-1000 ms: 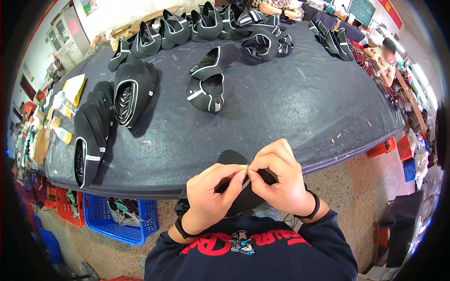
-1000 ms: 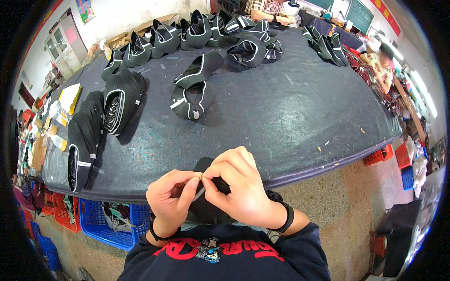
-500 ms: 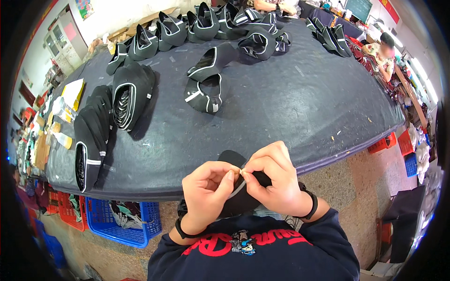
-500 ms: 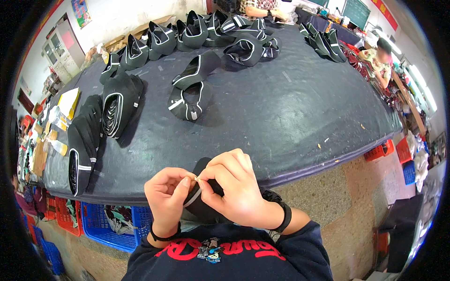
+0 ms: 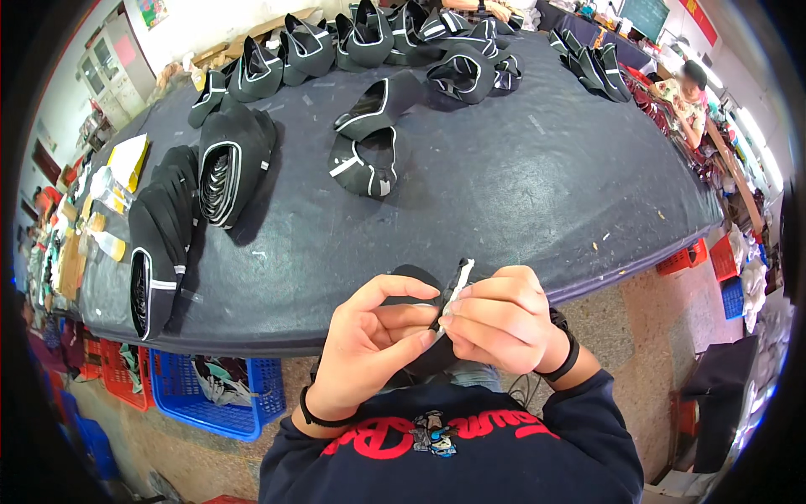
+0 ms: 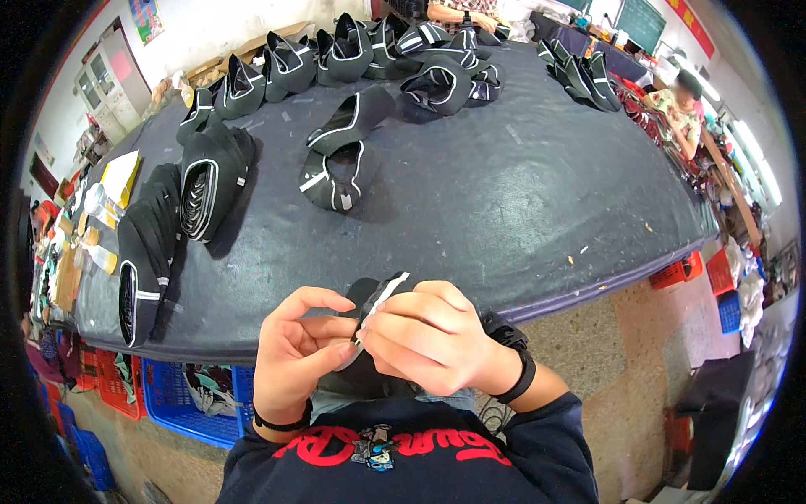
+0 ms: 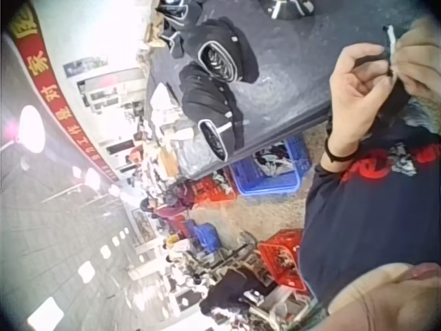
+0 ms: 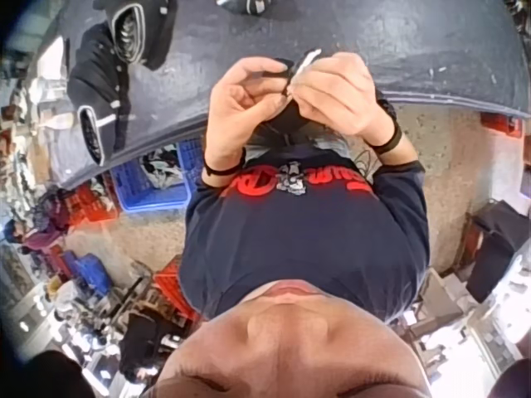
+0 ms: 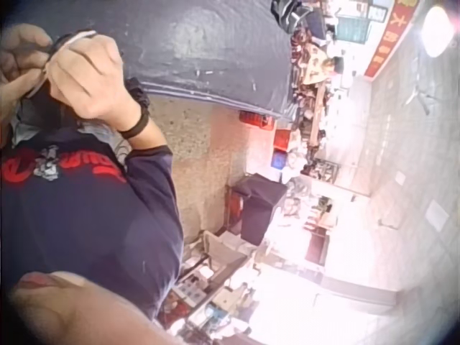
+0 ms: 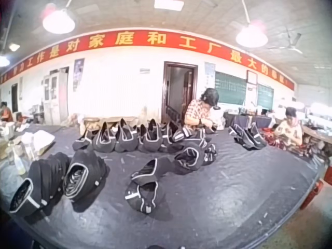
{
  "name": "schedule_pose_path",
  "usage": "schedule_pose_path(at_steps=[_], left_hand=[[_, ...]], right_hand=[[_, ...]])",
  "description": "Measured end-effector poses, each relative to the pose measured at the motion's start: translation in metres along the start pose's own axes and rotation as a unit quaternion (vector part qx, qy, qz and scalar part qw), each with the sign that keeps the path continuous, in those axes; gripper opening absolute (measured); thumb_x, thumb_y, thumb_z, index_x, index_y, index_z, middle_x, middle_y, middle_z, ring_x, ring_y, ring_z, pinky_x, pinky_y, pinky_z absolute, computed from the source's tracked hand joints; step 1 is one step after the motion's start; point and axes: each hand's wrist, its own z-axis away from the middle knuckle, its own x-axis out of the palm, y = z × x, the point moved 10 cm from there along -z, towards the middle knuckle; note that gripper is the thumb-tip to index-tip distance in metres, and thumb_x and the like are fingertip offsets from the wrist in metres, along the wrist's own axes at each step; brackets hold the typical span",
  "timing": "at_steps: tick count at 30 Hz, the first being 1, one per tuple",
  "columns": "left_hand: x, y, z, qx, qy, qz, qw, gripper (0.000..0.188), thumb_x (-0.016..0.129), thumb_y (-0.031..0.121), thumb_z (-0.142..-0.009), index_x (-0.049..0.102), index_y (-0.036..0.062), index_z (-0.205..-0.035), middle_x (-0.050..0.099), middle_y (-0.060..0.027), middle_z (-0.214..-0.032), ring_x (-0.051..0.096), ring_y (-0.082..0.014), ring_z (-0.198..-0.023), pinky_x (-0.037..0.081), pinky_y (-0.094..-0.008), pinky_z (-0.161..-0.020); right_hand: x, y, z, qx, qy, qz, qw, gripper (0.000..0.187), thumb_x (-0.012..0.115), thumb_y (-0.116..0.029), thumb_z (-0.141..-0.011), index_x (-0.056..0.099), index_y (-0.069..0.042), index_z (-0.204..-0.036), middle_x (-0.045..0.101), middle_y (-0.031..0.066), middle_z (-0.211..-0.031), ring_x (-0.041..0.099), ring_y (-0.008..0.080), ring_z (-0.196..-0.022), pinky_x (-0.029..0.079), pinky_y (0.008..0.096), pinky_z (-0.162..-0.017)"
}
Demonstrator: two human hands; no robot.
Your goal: The recorder uses a tool to trim excess thread or material from shoe upper components.
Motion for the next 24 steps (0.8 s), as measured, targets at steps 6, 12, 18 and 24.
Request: schedule_pose_path(at_steps=[6, 12, 18, 24], left_hand=[[0.002, 0.003, -0.001, 0.01, 0.005, -0.02, 1.0, 0.036, 0.054, -0.012, -0.083, 0.046, -0.0012, -0.116, 0.063, -0.0144, -0.103, 0.061, -0.015, -0.099, 0.049, -0.0225, -0.083], [-0.001, 0.005, -0.002, 0.011, 0.006, -0.028, 1.0, 0.033, 0.054, -0.012, -0.083, 0.047, -0.0012, -0.113, 0.064, -0.0148, -0.103, 0.061, -0.0155, -0.099, 0.048, -0.023, -0.083], [-0.006, 0.007, -0.004, 0.037, 0.022, -0.039, 0.998, 0.032, 0.059, -0.012, -0.08, 0.049, -0.0008, -0.109, 0.065, -0.0149, -0.101, 0.062, -0.0148, -0.096, 0.05, -0.0233, -0.081], [-0.002, 0.002, -0.002, 0.003, -0.015, -0.041, 0.999, 0.031, 0.06, -0.012, -0.079, 0.05, -0.001, -0.106, 0.066, -0.014, -0.095, 0.062, -0.0125, -0.09, 0.05, -0.0219, -0.076]], right_hand=[[0.004, -0.003, 0.002, -0.038, -0.051, -0.015, 0.998, 0.028, 0.068, -0.009, -0.055, 0.066, -0.004, -0.082, 0.061, 0.0024, -0.089, 0.061, 0.0186, -0.081, 0.046, 0.0295, -0.063], [0.005, -0.001, -0.002, -0.031, -0.07, -0.029, 0.997, 0.031, 0.067, -0.007, -0.055, 0.067, -0.005, -0.085, 0.062, 0.0027, -0.091, 0.062, 0.0188, -0.083, 0.047, 0.0288, -0.064], [0.011, 0.011, 0.001, 0.071, -0.105, -0.099, 0.987, 0.031, 0.066, -0.002, -0.061, 0.067, -0.005, -0.091, 0.061, 0.0039, -0.099, 0.059, 0.0212, -0.092, 0.044, 0.0334, -0.078], [0.019, 0.049, 0.005, 0.235, -0.132, -0.31, 0.912, 0.036, 0.061, -0.008, -0.077, 0.058, -0.006, -0.113, 0.055, 0.0117, -0.118, 0.046, 0.033, -0.114, 0.036, 0.0436, -0.094]])
